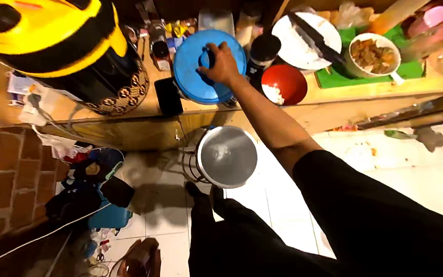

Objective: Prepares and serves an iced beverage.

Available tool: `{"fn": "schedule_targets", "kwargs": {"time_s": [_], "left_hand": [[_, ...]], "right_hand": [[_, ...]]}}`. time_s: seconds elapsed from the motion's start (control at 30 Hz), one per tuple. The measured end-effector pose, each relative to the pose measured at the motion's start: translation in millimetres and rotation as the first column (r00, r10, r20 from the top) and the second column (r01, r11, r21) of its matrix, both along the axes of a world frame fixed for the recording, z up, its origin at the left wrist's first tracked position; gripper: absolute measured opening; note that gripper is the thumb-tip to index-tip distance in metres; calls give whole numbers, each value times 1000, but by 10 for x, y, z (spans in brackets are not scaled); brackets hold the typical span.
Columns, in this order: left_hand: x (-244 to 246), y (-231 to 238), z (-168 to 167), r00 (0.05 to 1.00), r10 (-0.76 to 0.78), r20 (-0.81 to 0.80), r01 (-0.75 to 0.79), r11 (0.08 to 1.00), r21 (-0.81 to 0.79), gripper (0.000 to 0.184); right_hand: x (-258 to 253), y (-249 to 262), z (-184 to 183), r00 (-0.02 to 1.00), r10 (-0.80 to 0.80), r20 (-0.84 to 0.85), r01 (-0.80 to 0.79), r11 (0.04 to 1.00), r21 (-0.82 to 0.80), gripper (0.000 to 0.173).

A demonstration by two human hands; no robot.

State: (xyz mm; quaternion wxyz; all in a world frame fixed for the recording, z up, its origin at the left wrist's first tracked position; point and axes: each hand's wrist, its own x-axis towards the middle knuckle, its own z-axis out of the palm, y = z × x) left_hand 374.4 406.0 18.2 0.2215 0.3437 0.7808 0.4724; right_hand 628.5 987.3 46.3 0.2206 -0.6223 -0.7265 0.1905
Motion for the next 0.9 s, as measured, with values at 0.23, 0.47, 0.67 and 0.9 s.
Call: {"fn": "schedule_targets", "kwargs": {"time_s": [0.23, 0.47, 0.67, 0.9], "left_hand": [[-88, 860, -346, 942, -327, 71, 320, 942, 100, 88], [47, 1277, -381, 879, -453, 146, 431, 888, 161, 82], [338, 1374, -371, 867, -472, 160, 450, 879, 155, 79], [563, 1255, -333, 886, -420, 197, 408, 907, 103, 79]], "right_hand": [[531, -1849, 27, 971, 132, -201, -167, 971, -171, 26], [704, -2549, -1334, 987, 158, -30, -116, 573, -811, 40], [490, -2221, -2465, 914, 341, 221, -34, 606, -794, 68], [474, -2463, -2749, 884, 413, 221, -27, 517, -855, 67]]}}
